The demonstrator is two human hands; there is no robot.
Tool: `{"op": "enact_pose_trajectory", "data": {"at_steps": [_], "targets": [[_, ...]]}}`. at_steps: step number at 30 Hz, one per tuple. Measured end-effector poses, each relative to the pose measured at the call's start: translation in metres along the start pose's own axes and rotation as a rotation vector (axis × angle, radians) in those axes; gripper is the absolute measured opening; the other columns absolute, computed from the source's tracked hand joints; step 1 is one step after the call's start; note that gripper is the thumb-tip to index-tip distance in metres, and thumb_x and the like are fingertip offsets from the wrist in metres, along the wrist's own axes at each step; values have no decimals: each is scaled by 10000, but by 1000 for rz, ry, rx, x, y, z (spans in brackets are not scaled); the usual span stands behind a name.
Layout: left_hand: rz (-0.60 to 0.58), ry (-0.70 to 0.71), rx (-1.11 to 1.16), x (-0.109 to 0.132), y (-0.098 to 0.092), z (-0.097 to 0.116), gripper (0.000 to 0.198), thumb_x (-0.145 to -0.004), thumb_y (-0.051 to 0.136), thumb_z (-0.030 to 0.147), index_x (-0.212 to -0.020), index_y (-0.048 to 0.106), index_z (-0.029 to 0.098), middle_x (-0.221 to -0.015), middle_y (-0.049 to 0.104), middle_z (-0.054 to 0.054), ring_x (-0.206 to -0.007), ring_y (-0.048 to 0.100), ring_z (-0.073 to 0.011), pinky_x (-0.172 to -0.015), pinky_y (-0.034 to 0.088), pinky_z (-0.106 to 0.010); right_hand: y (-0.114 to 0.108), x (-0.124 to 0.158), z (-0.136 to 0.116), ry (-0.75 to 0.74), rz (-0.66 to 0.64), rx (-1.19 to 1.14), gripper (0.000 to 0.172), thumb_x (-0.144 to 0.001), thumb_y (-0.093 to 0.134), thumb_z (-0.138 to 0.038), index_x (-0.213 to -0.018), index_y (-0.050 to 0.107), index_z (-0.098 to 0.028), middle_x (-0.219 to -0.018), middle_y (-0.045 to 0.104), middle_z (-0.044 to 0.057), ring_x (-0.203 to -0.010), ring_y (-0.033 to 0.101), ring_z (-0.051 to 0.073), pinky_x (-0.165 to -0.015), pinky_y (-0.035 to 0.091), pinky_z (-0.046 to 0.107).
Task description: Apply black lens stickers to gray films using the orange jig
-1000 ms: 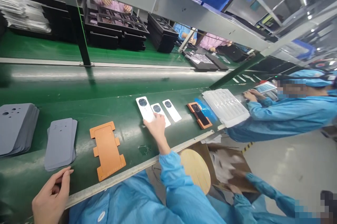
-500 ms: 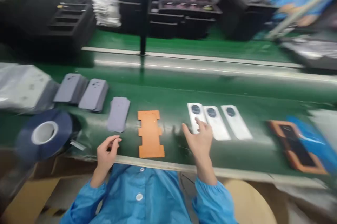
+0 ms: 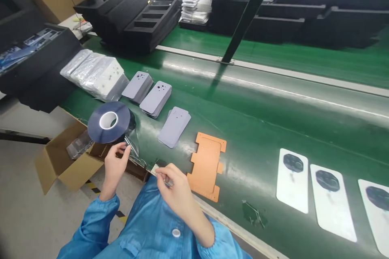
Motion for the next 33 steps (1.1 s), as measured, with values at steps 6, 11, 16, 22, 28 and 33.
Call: {"op": "enact_pose_trajectory", "data": {"at_steps": [6, 11, 16, 22, 28, 33], "targets": [[-204, 101, 64, 11, 28, 40, 308, -991, 584, 362, -721, 570, 214, -657, 575, 28, -611, 539, -132, -634, 416, -267, 23, -23, 9, 68, -114, -62, 228, -925, 587, -209, -1022, 792, -236, -907, 729, 56, -782, 675, 187, -722, 566, 327], [-427, 268, -36, 45, 47, 78, 258, -911, 571, 203, -666, 494, 223, -648, 554, 24, -579, 499, -131, -581, 346, -273, 44, -41, 25, 199, -173, -135, 346, -918, 644, -298, -1241, 745, -223, -1181, 733, 89, -969, 725, 214, -793, 601, 333], [-630, 348, 16, 71, 56, 89, 162, -844, 602, 137, -701, 572, 208, -722, 645, -16, -645, 577, -157, -615, 402, -284, 65, -47, 45, 289, -258, -122, 355, -890, 622, -229, -1216, 758, -200, -1099, 776, 73, -875, 751, 215, -818, 622, 355], [-476, 167, 254, 32, 40, 51, 179, -953, 564, 265, -946, 730, 196, -872, 752, -55, -768, 692, -183, -683, 507, -281, 67, -53, 61, 280, -265, -98, 410, -835, 523, -125, -1174, 750, -168, -963, 794, 57, -870, 763, 219, -906, 604, 387], [-93, -74, 239, -1, 9, -17, 297, -990, 585, 399, -944, 788, 188, -941, 812, -74, -828, 752, -205, -793, 578, -302, 66, -51, 75, 333, -247, -189, 418, -798, 526, -128, -1172, 712, -155, -941, 775, 57, -787, 755, 192, -813, 615, 355], [15, 136, 127, 2, -5, 5, 224, -950, 675, 392, -979, 769, 191, -1025, 781, -87, -867, 727, -194, -740, 580, -288, 69, -51, 74, 338, -248, -265, 400, -779, 530, -141, -1134, 714, -168, -967, 771, 57, -799, 750, 176, -823, 611, 343]]}}
Point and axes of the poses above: each hand's wrist, its own x-axis away from the middle knuckle, its own y-axis out of the palm, z = x × y, the point moved 10 cm from there along -x, towards the middle knuckle
